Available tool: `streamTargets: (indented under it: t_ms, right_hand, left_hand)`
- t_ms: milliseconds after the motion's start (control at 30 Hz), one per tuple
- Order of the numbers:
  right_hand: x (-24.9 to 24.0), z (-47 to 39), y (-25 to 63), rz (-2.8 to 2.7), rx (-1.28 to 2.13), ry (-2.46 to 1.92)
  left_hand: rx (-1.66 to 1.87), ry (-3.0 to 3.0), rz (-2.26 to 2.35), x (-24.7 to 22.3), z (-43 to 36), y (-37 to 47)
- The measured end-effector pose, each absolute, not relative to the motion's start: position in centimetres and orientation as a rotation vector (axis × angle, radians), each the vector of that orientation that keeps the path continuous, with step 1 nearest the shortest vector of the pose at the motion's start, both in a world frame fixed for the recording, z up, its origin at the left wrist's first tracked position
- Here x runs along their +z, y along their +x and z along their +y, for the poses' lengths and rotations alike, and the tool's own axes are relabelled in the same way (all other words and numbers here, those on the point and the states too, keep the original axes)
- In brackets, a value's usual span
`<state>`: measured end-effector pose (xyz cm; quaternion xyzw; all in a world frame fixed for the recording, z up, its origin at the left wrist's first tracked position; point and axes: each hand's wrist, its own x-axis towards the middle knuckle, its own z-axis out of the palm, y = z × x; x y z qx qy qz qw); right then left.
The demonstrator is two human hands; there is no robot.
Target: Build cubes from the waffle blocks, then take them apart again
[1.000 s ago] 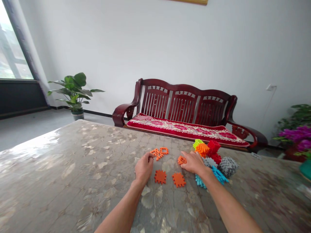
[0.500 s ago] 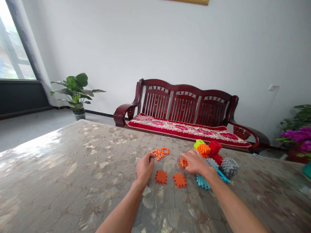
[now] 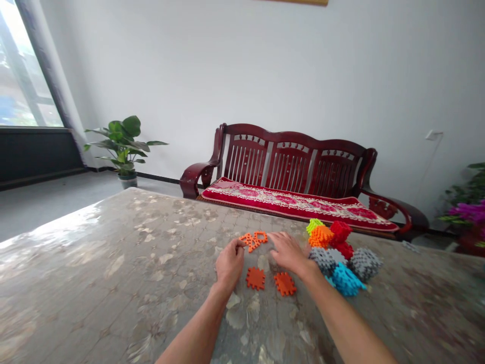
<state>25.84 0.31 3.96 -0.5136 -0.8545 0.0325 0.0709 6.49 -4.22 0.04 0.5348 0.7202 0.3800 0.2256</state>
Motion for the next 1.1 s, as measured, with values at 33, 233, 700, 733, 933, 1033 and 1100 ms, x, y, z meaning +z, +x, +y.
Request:
streamTargets:
  t_ms: [33,233,700,733,933,1033,1100]
  right_hand:
    - [3.6,0.8,25.2,-2.556,0.123,-1.543]
    - [1.8,3.5,22.8,-2.54,0.187,-1.612]
    - [3.3,2.3,24.5,-2.633,0.11,-1.603]
    - [3.8,2.2,25.1,-2.619,0.1,-1.614]
    - [6.6,1.6,30.2,-2.533,-0.042,-1.703]
    - [6.9,1.1,32.4,-2.547,-0.113,-1.725]
    - [6.7,0.5,33.3,-2.571,-0.124,-1.72]
  left_hand:
    - [1.052,1.475,1.987,0.0,-4.2,6.5]
    - [1.075,1.456,1.985,0.0,-4.2,6.5]
    - [1.089,1.463,1.962,0.0,-4.3,6.5]
    - [1.082,1.465,1.962,-0.1,-4.2,6.5]
    - [1.055,1.477,1.982,0.1,-4.2,6.5]
    - [1.029,1.483,1.991,0.2,-4.3,6.5]
    - [1.025,1.484,1.993,0.3,-4.3,6.4]
